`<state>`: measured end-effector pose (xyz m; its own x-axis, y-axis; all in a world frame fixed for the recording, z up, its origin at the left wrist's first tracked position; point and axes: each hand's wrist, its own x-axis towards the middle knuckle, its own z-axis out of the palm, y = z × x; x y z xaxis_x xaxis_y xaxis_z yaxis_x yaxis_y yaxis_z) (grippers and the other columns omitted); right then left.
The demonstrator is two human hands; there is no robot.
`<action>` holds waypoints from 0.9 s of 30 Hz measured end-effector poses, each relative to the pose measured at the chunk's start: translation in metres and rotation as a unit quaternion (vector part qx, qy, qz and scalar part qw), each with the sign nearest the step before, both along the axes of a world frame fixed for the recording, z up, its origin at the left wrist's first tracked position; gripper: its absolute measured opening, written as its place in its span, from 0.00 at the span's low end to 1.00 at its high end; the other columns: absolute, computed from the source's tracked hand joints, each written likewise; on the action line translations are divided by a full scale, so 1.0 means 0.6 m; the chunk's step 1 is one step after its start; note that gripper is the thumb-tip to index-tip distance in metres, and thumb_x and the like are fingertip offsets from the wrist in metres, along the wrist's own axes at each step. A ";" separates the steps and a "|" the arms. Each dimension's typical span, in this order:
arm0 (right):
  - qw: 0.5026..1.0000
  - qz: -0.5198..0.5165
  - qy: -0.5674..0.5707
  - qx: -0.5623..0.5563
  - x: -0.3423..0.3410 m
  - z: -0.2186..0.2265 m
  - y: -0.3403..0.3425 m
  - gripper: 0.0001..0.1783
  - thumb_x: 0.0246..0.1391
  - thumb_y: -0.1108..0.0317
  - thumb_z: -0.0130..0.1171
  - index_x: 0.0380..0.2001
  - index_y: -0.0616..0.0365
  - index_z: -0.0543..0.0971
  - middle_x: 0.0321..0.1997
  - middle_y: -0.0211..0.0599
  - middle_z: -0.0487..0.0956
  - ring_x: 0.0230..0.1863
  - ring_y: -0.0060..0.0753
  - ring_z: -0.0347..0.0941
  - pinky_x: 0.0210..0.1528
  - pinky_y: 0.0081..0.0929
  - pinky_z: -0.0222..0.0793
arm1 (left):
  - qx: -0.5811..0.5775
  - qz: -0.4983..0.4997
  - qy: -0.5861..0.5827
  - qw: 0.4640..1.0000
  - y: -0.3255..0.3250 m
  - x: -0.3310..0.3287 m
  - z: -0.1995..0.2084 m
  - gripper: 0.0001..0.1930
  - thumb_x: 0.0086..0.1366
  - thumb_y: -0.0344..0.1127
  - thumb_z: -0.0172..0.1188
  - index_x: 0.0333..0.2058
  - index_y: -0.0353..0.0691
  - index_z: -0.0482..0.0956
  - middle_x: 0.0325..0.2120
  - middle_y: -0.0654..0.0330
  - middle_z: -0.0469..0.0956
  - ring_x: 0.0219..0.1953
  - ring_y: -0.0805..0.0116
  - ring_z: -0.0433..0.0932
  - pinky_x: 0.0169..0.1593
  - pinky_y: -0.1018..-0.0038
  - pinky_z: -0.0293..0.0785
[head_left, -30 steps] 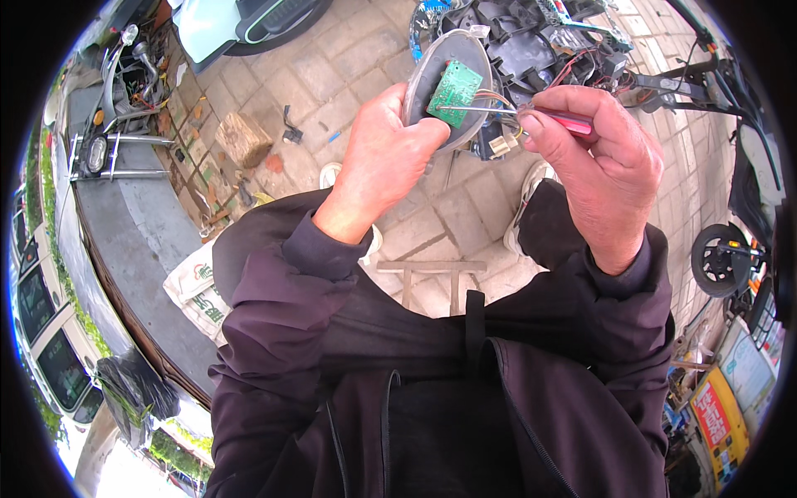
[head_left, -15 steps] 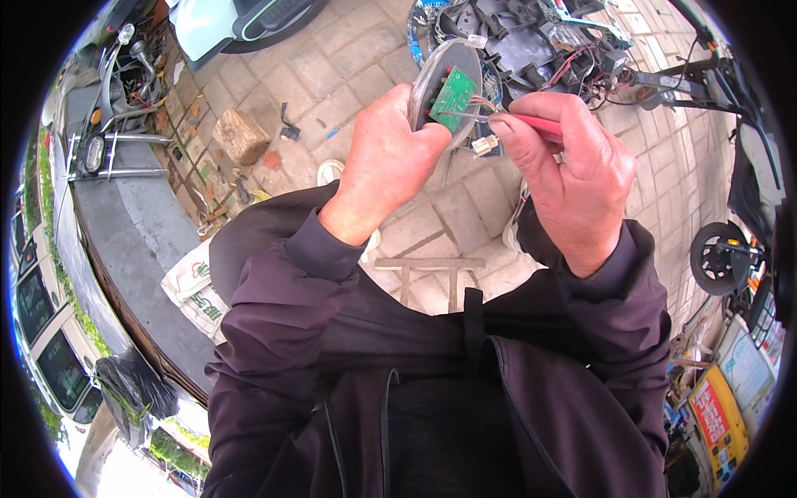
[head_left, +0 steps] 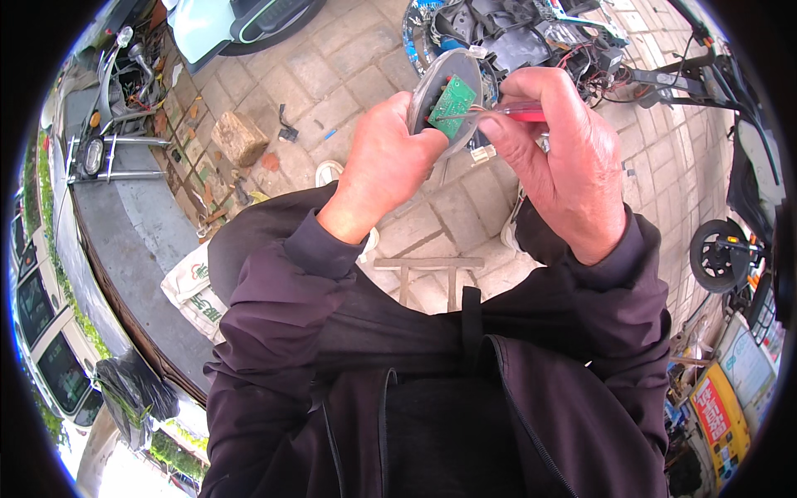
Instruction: The person uses a screwdriver to remove screws from a small electronic component, then separates the circuit board from its housing. The person continues to unscrew and separate parts of the component.
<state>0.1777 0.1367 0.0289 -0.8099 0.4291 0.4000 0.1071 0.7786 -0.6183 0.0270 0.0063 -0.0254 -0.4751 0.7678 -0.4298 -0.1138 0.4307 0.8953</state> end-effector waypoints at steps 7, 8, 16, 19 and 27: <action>0.999 0.037 -0.017 0.031 0.005 -0.009 0.007 0.13 0.58 0.77 0.69 0.44 0.59 0.77 0.38 0.44 0.80 0.38 0.53 0.80 0.39 0.41 0.76 | -0.007 -0.001 0.000 1.000 0.000 0.000 -0.008 0.10 0.60 0.30 0.63 0.40 0.35 0.80 0.24 0.67 0.76 0.24 0.80 0.71 0.28 0.74 0.69; 0.998 0.059 -0.014 0.028 0.007 -0.009 0.009 0.14 0.58 0.77 0.70 0.45 0.60 0.78 0.39 0.45 0.81 0.39 0.52 0.81 0.41 0.39 0.76 | -0.030 -0.011 0.006 0.999 -0.002 -0.001 -0.013 0.09 0.61 0.30 0.63 0.39 0.34 0.79 0.25 0.64 0.77 0.24 0.76 0.74 0.29 0.71 0.71; 0.999 0.013 0.003 -0.034 -0.004 0.029 -0.009 0.17 0.53 0.78 0.70 0.44 0.61 0.76 0.38 0.47 0.78 0.36 0.52 0.78 0.37 0.42 0.75 | 0.024 -0.028 0.127 0.991 -0.001 -0.004 -0.032 0.12 0.62 0.34 0.65 0.40 0.32 0.77 0.27 0.56 0.79 0.29 0.68 0.80 0.35 0.64 0.78; 1.000 -0.012 -0.008 0.006 -0.004 0.023 -0.014 0.16 0.54 0.78 0.71 0.42 0.61 0.75 0.35 0.45 0.77 0.35 0.52 0.77 0.36 0.42 0.73 | 0.008 -0.036 0.123 0.992 -0.004 -0.003 -0.040 0.15 0.60 0.37 0.64 0.38 0.29 0.77 0.26 0.48 0.80 0.28 0.56 0.81 0.36 0.60 0.77; 0.997 0.008 0.019 -0.076 -0.001 0.018 -0.015 0.18 0.54 0.81 0.69 0.46 0.61 0.75 0.38 0.46 0.78 0.37 0.52 0.79 0.39 0.42 0.76 | 0.037 -0.023 0.119 0.992 -0.011 0.001 -0.047 0.16 0.58 0.38 0.65 0.38 0.29 0.78 0.31 0.39 0.81 0.35 0.45 0.82 0.42 0.56 0.76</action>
